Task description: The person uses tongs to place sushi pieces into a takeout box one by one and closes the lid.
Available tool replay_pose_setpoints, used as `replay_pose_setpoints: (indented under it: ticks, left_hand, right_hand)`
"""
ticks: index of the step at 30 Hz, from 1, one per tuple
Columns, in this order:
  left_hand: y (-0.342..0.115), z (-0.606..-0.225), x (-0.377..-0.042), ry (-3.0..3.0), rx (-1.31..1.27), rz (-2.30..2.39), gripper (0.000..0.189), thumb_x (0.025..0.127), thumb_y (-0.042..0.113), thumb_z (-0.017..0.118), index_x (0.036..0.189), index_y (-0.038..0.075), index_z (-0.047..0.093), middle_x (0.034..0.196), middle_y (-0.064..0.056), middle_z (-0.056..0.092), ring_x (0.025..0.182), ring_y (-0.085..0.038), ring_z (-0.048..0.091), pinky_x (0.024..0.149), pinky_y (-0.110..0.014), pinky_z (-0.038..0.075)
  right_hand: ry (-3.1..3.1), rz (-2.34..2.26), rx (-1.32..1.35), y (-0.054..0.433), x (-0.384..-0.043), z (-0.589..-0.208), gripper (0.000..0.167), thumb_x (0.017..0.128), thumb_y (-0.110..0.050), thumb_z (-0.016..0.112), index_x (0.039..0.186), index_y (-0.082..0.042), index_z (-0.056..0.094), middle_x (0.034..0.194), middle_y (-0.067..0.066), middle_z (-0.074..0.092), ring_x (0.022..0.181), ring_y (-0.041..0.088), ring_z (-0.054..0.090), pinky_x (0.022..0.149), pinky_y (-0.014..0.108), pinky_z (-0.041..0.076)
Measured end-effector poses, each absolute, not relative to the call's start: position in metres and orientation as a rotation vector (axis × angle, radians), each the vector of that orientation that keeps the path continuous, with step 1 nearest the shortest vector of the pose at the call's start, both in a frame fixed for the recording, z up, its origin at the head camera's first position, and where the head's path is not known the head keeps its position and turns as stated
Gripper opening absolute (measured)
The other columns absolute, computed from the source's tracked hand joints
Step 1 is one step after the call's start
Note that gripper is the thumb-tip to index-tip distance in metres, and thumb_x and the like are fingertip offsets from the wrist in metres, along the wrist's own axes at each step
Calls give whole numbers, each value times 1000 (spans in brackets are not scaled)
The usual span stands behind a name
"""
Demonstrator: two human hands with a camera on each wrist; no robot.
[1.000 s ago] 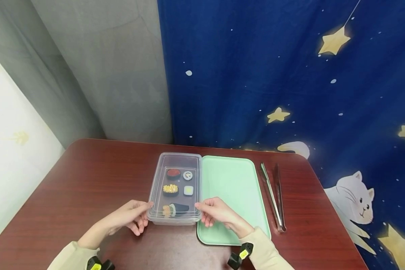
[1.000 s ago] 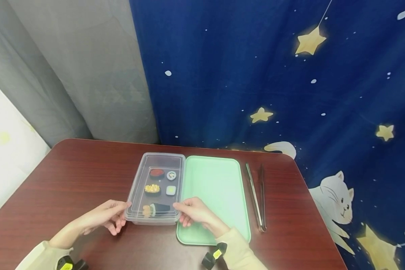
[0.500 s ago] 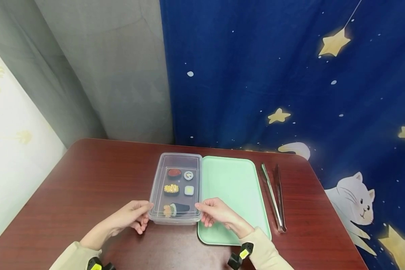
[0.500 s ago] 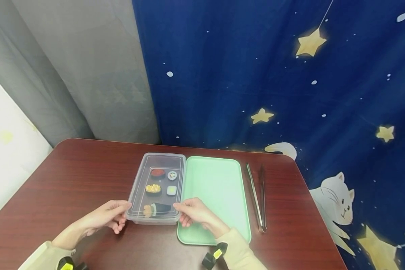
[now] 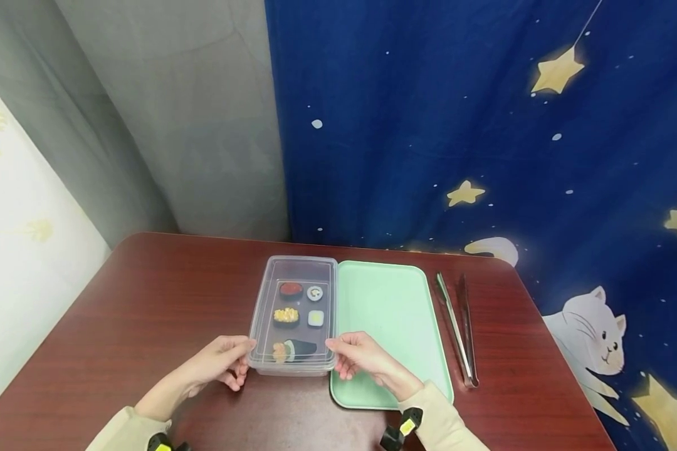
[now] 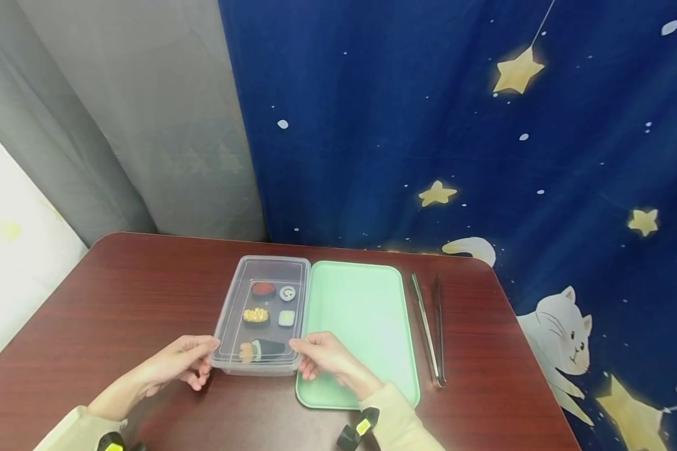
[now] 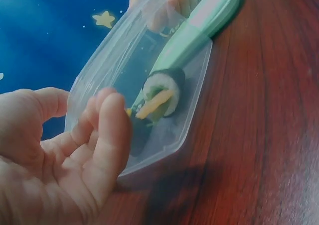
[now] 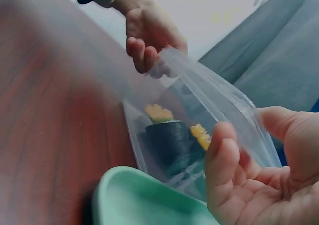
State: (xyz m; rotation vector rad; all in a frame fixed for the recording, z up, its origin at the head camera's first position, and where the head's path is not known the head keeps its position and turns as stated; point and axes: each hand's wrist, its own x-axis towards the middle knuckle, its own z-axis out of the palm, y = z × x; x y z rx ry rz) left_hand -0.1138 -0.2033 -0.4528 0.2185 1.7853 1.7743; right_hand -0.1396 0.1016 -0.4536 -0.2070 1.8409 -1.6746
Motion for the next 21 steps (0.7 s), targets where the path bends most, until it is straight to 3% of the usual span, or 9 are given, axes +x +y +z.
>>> replay_pose_setpoints:
  ticks: [21]
  left_hand:
    - [-204,-452,-116,1821,205,1709,54,101,31,41,85,-20,33,63,-2,55,52,-12,57,48,-25,52]
  right_hand:
    - [1790,-1767,-161,97,-136,-452,28,93,-17,56,66,-10,51,55,-2,56,43,3,50,42,14,42]
